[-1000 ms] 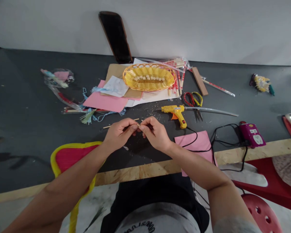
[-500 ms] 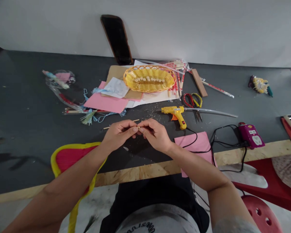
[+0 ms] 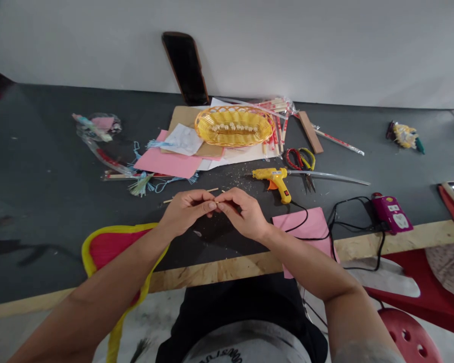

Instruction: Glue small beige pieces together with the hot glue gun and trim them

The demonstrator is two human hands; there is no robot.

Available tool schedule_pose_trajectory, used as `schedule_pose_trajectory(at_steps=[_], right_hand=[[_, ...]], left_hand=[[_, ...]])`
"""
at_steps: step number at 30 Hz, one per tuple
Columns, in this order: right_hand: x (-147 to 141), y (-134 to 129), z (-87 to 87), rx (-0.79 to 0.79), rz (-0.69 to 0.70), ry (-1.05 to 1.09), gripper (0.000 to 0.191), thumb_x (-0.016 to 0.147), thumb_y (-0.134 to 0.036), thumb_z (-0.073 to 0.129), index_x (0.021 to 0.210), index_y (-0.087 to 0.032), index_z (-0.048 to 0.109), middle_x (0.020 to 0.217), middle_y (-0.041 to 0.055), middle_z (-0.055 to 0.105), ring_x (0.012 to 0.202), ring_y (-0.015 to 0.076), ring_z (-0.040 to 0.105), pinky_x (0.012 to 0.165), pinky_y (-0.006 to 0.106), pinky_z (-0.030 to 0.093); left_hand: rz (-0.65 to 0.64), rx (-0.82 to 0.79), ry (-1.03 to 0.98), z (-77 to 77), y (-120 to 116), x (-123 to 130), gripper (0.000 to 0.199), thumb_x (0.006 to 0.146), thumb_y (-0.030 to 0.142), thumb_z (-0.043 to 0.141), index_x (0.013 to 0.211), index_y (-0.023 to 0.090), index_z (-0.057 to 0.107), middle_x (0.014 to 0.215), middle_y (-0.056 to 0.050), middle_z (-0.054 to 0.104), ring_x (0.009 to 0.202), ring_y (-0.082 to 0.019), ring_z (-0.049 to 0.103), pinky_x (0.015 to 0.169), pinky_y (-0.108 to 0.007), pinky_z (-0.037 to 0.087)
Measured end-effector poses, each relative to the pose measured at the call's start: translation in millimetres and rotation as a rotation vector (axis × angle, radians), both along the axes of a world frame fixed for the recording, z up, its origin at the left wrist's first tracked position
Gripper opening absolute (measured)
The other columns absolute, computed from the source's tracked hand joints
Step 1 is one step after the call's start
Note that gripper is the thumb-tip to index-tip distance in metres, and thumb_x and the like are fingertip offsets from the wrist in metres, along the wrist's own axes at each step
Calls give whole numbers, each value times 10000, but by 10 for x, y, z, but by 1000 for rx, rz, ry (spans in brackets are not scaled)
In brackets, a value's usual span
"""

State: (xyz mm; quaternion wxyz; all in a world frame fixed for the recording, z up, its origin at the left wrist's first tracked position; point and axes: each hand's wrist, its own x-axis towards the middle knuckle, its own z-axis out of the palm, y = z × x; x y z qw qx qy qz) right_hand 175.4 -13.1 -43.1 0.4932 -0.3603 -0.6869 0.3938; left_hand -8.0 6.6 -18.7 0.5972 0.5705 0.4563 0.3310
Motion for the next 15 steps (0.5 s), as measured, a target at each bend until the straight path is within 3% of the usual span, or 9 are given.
schedule_pose_trajectory(at_steps=[15], right_hand=[[12, -3, 17, 19, 6, -17, 73, 957, -211, 580, 997, -220, 640, 878, 25, 673, 764, 125, 637, 683, 270, 520]], left_hand=[[-44, -15, -106, -38, 2, -22, 284, 766, 427, 768, 753, 147, 724, 688, -9, 685, 565, -85, 560, 577, -200, 458]])
